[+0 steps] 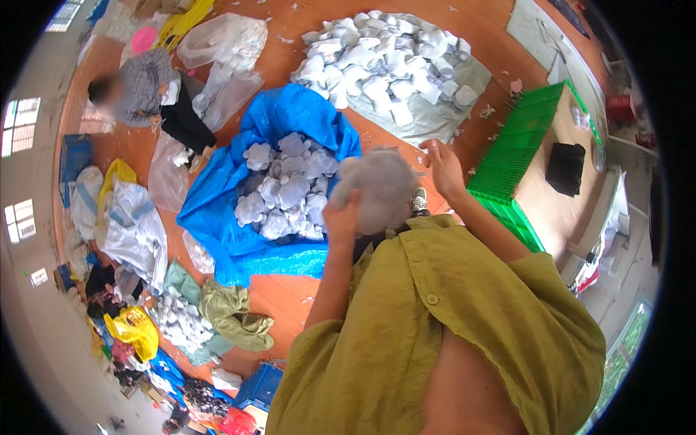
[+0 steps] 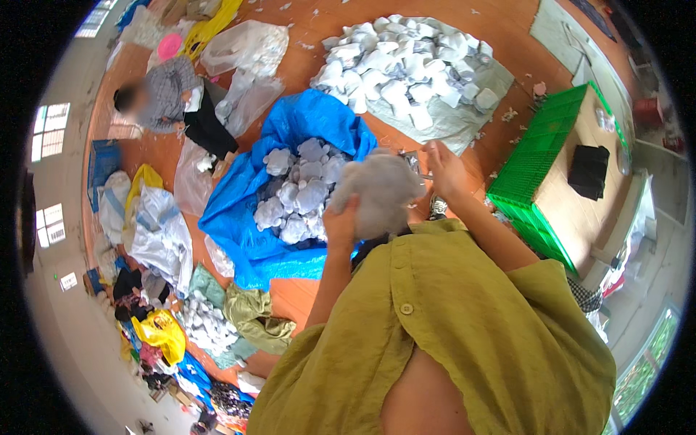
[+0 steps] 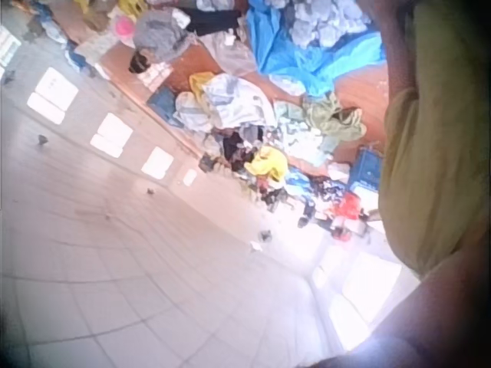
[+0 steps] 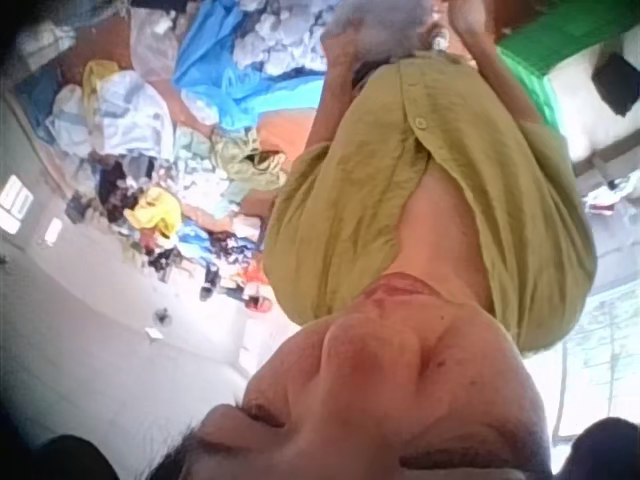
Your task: The person repeatedly picks up small grey fabric items from a blue sack, turns them inside out, and places them into a green crate. The process is continuous and repetitive throughout the clip.
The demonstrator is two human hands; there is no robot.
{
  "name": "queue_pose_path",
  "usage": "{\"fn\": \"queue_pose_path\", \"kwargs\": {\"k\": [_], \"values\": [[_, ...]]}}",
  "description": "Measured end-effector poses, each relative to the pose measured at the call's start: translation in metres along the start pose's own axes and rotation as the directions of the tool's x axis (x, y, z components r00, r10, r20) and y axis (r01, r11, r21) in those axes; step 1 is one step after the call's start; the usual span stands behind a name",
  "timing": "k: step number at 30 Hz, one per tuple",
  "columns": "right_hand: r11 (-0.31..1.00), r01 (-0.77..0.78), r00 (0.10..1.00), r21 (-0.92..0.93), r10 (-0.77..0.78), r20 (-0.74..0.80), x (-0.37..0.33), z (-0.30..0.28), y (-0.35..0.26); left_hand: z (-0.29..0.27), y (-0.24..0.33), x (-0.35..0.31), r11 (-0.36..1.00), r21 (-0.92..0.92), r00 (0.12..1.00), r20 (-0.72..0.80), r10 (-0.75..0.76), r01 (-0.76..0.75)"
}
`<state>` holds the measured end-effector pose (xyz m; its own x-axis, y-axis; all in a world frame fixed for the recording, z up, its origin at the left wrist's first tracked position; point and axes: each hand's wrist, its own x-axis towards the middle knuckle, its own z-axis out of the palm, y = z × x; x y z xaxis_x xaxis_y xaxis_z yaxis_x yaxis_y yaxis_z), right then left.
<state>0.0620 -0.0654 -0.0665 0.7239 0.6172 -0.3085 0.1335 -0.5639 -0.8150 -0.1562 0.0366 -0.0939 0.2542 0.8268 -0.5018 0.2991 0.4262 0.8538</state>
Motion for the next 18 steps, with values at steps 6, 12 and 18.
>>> {"fn": "queue_pose_path", "kwargs": {"k": [6,12,18], "values": [[0.984,-0.170,0.969,-0.052,0.176,0.172,0.000,0.002,0.037,-0.192,-0.138,0.061,0.701,-0.531,0.692,-0.267,-0.671,0.476],[0.946,-0.142,0.876,-0.292,0.257,0.407,-0.021,0.001,0.051,-0.166,-0.252,0.034,0.712,-0.370,0.716,-0.156,-0.681,0.596],[0.877,0.082,0.868,-0.474,0.171,0.466,-0.024,-0.015,0.054,-0.078,-0.196,0.035,0.758,-0.116,0.766,0.140,-0.627,0.642]]}}
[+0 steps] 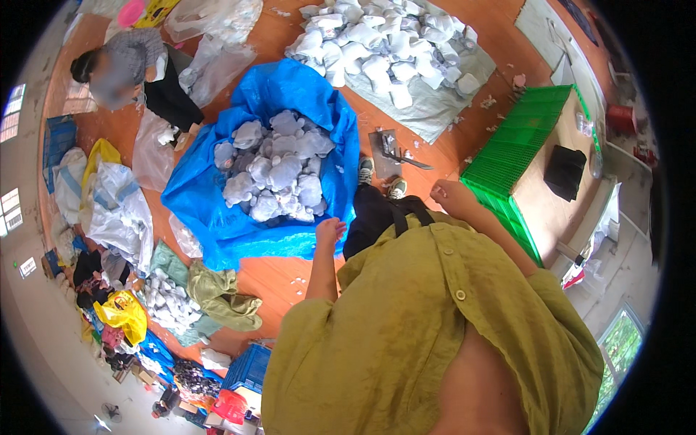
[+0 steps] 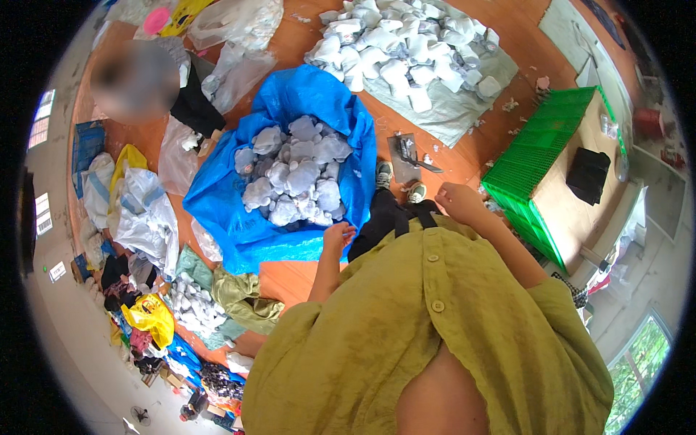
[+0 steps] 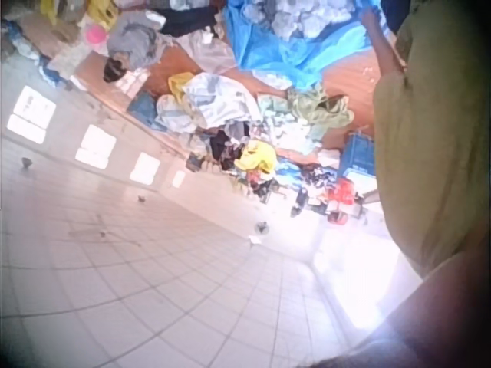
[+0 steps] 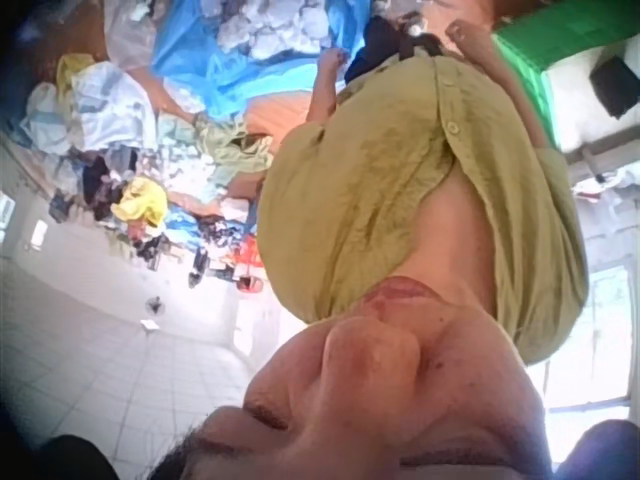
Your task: The person repeatedly picks up small grey fabric items from a blue sack, turns them inside out, and places them into a green crate. The process is continuous and repetitive throughout the clip.
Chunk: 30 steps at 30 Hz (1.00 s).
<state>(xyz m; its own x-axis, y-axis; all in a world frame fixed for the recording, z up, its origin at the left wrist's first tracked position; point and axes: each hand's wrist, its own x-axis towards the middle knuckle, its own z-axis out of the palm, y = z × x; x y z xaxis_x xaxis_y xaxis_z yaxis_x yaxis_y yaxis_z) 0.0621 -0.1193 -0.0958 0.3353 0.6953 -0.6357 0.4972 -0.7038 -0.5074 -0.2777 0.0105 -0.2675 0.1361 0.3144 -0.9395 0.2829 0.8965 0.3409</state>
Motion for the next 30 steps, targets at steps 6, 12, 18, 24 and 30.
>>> {"fn": "queue_pose_path", "kwargs": {"k": [6,12,18,24,30], "values": [[0.995,-0.056,0.996,0.088,0.062,-0.071,0.028,-0.006,0.026,0.045,0.069,0.011,0.975,0.171,0.990,0.050,0.131,-0.138],[0.937,-0.297,0.946,0.186,0.315,-0.076,0.056,0.012,0.027,0.123,0.192,0.085,0.820,0.512,0.966,0.127,0.223,-0.257],[0.714,-0.612,0.781,0.340,0.614,0.116,0.115,0.040,0.044,0.224,0.289,0.255,0.738,0.561,0.924,0.290,0.249,-0.375],[0.513,-0.858,0.448,-0.027,0.773,0.450,0.155,0.070,0.065,0.242,0.314,0.507,0.026,0.891,0.849,0.423,0.318,-0.454],[0.419,-0.907,0.372,-0.049,0.849,0.375,0.157,0.082,0.060,0.314,0.367,0.590,-0.055,0.998,0.863,0.062,0.502,-0.040]]}}
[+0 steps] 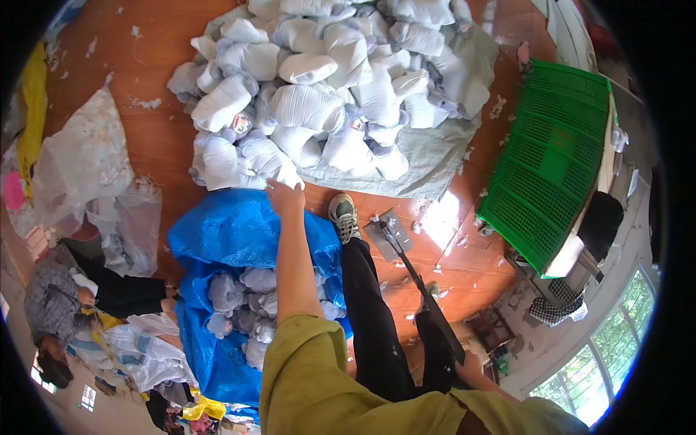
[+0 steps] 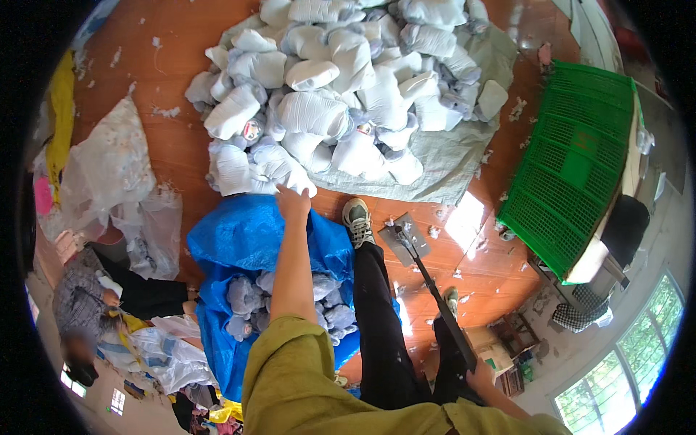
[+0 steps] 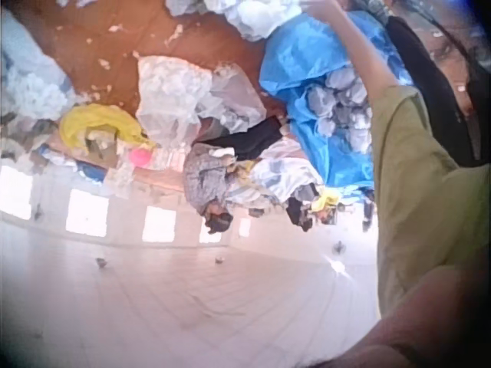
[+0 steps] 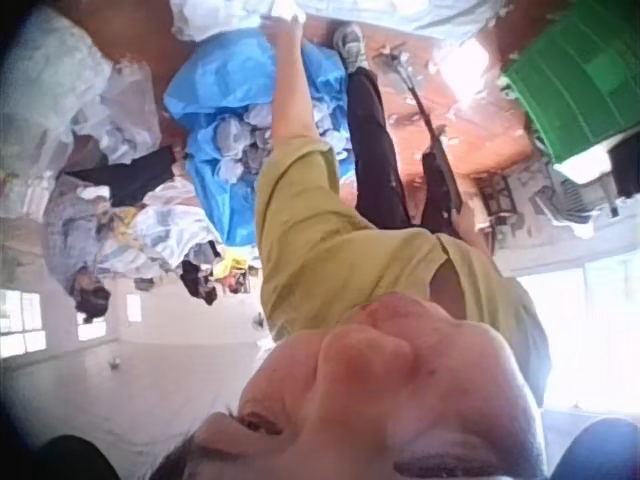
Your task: The person repeatedly picks up small grey fabric items from a blue sack, turns them inside out, and places them into a green crate. The process is continuous and repetitive throughout the clip.
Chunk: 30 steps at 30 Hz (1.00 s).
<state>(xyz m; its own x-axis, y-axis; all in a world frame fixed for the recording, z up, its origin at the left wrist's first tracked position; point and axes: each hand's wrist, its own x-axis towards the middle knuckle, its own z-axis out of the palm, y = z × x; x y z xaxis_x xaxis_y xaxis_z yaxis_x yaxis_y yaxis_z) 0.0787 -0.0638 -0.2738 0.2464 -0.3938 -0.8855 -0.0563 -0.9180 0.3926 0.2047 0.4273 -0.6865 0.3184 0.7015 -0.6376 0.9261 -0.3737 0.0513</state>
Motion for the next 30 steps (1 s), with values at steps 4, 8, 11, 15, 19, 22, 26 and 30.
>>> {"fn": "queue_pose_path", "kwargs": {"k": [4,8,11,15,19,22,26,30], "values": [[0.997,-0.071,0.996,-0.042,0.073,0.050,-0.007,-0.012,-0.005,0.028,0.018,0.055,0.973,0.216,0.991,-0.128,-0.049,0.076],[0.999,-0.047,0.997,-0.008,0.048,0.055,-0.013,-0.017,-0.008,0.035,0.002,0.089,0.976,-0.083,0.973,-0.095,-0.209,0.201],[0.999,-0.007,1.000,-0.038,0.007,0.019,-0.011,-0.013,-0.008,0.048,-0.050,0.077,0.852,-0.465,0.967,0.037,-0.252,0.239],[0.999,-0.035,0.992,0.015,0.033,0.120,-0.010,-0.015,0.000,0.002,-0.050,-0.014,0.201,-0.953,0.973,0.211,-0.092,0.226],[0.981,0.175,0.983,0.082,-0.178,0.037,0.003,0.002,0.021,-0.068,-0.046,-0.093,0.195,-0.932,0.914,0.345,0.215,0.306],[0.991,0.131,0.985,0.006,-0.131,0.109,0.016,0.000,0.025,-0.111,-0.035,-0.143,0.367,-0.897,0.851,0.382,0.361,0.247],[0.951,0.309,0.951,0.026,-0.309,-0.021,0.006,-0.060,-0.034,-0.153,-0.001,-0.239,0.517,-0.852,0.696,0.421,0.581,0.084],[0.183,0.631,0.660,0.754,-0.637,-0.398,0.017,-0.094,-0.051,-0.151,0.007,-0.365,0.656,-0.735,0.450,0.534,0.715,-0.170]]}}
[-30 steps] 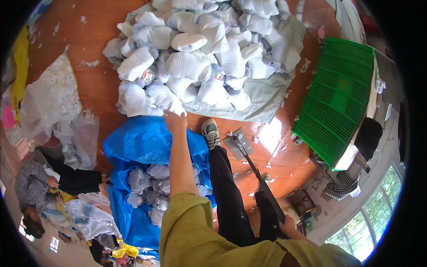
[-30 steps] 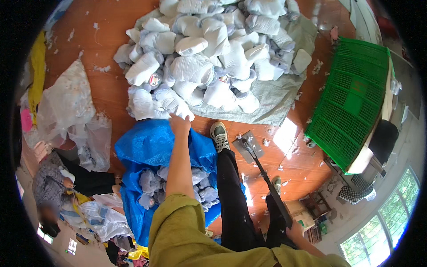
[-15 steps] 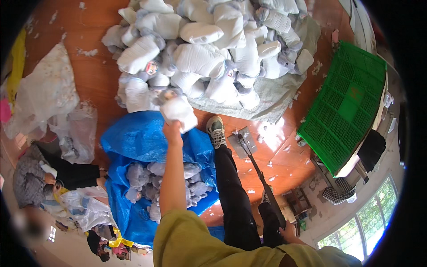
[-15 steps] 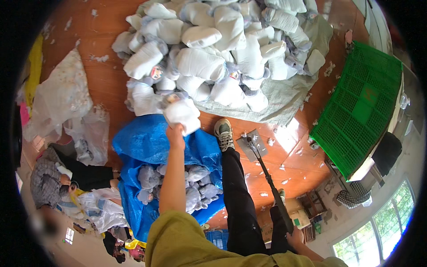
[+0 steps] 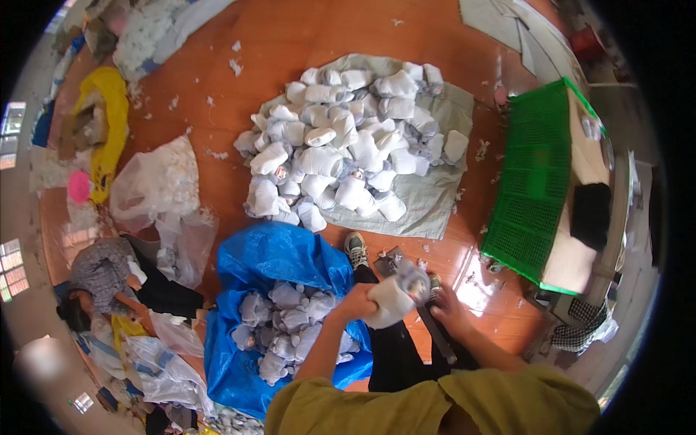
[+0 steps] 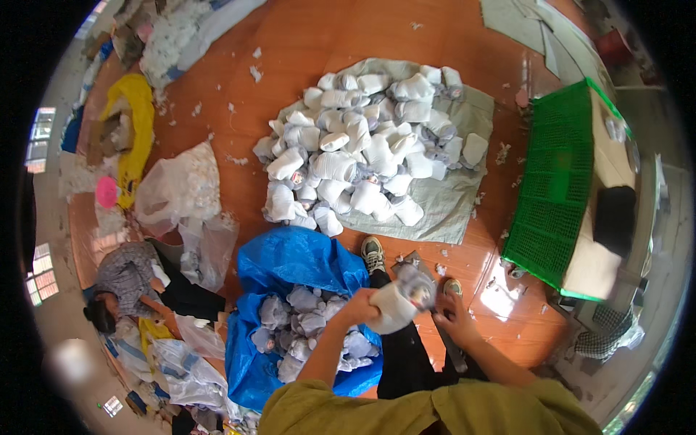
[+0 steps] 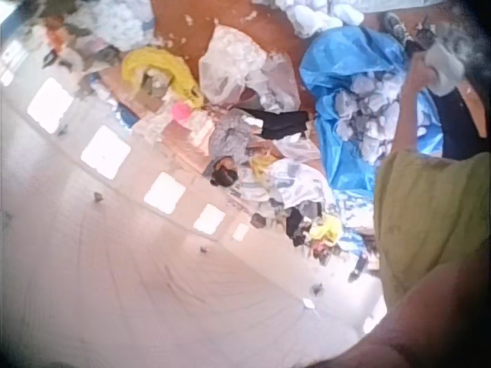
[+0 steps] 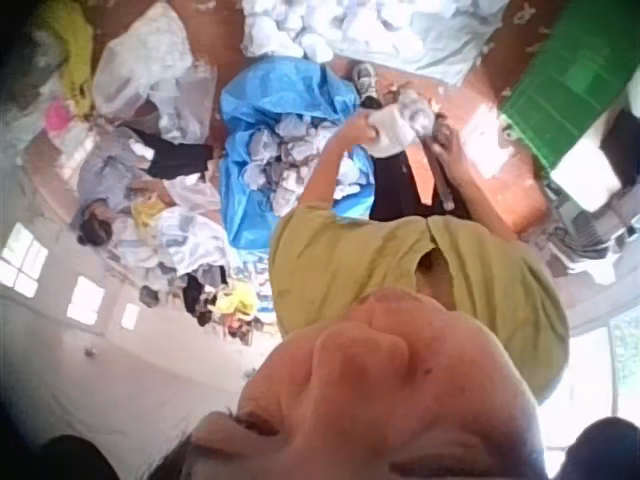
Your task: The person repeatedly picks up small grey fabric items from a blue sack, turns them inside out, and places them into a green crate. The process is continuous and repetitive throughout the clip.
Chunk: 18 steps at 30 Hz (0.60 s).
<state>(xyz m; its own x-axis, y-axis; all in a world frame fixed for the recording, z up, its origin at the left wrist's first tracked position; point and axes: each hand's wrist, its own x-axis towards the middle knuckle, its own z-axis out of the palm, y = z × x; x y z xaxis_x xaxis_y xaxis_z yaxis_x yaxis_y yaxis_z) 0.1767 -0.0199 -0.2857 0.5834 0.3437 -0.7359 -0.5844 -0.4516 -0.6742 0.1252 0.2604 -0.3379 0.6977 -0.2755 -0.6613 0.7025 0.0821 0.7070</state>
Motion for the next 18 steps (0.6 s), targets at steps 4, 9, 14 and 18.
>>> {"fn": "queue_pose_path", "kwargs": {"k": [4,9,14,18], "values": [[0.973,0.058,0.988,-0.223,-0.024,0.150,-0.060,-0.022,-0.072,0.118,0.027,-0.057,0.998,-0.064,0.998,0.058,0.029,-0.026],[0.912,0.207,0.941,-0.355,-0.285,-0.184,-0.138,-0.070,-0.081,0.230,0.042,-0.090,0.934,0.186,0.715,-0.604,0.353,-0.305],[0.864,0.444,0.773,-0.238,-0.504,-0.386,-0.174,-0.090,-0.111,0.312,0.130,-0.127,0.812,0.045,0.597,-0.655,0.464,-0.581],[0.876,0.464,0.874,0.132,-0.428,-0.228,-0.205,-0.075,-0.127,0.330,0.157,-0.148,0.752,-0.106,0.649,-0.591,0.479,-0.651]]}}
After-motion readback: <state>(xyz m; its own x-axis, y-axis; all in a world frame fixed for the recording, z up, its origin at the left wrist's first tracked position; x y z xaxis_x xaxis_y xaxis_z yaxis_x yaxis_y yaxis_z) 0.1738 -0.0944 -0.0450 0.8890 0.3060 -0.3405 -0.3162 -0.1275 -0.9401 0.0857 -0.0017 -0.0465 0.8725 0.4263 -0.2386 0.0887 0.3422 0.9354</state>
